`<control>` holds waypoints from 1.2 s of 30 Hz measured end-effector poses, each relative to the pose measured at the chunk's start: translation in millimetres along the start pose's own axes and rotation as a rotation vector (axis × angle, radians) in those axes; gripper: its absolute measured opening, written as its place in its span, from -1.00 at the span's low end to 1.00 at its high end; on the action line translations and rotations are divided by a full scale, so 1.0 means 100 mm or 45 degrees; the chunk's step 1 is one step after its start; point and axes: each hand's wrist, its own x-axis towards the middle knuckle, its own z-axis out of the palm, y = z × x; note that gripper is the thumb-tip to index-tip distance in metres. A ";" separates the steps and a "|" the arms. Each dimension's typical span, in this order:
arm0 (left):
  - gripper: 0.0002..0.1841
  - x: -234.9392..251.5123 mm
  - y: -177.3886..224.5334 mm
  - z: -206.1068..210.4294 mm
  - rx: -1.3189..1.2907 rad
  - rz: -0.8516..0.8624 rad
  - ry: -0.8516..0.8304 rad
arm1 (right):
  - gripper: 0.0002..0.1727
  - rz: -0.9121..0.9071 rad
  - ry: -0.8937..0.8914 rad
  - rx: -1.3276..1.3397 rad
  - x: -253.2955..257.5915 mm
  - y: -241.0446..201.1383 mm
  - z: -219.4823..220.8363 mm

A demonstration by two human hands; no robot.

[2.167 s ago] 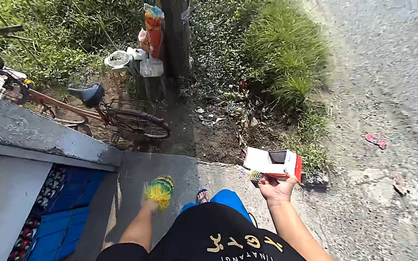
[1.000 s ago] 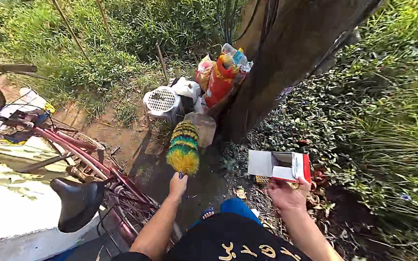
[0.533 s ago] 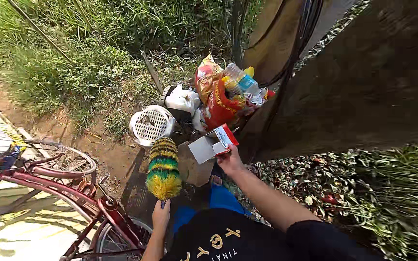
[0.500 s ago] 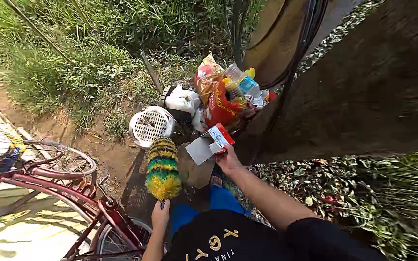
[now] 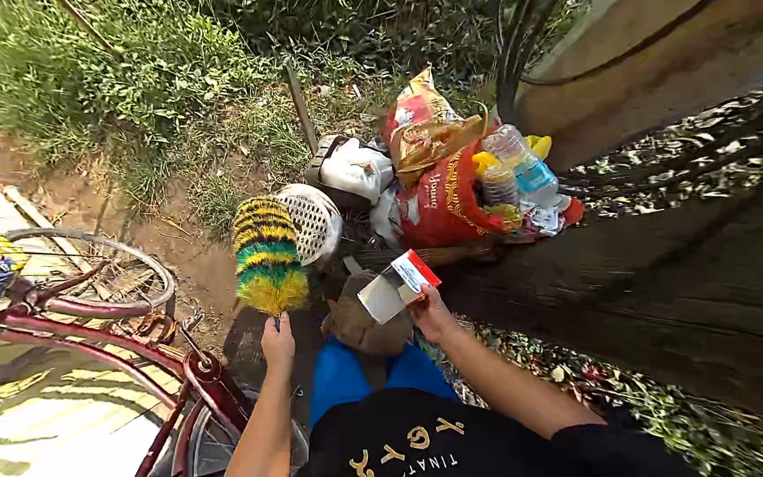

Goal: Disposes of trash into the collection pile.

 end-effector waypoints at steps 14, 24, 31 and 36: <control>-0.55 1.75 0.30 0.71 0.666 -0.196 -0.431 | -0.55 -0.106 0.338 0.165 -0.67 0.49 0.02; -0.30 1.57 0.42 0.83 0.599 -0.325 -0.304 | -0.56 -0.219 0.387 0.185 -0.46 0.64 -0.74; -0.19 1.48 0.60 0.83 0.544 -0.456 -0.142 | -0.54 -0.159 0.467 0.282 -0.41 0.77 -1.00; -0.11 1.49 0.82 0.93 0.627 -0.450 0.079 | -0.61 -0.165 0.519 0.377 -0.35 0.83 -0.98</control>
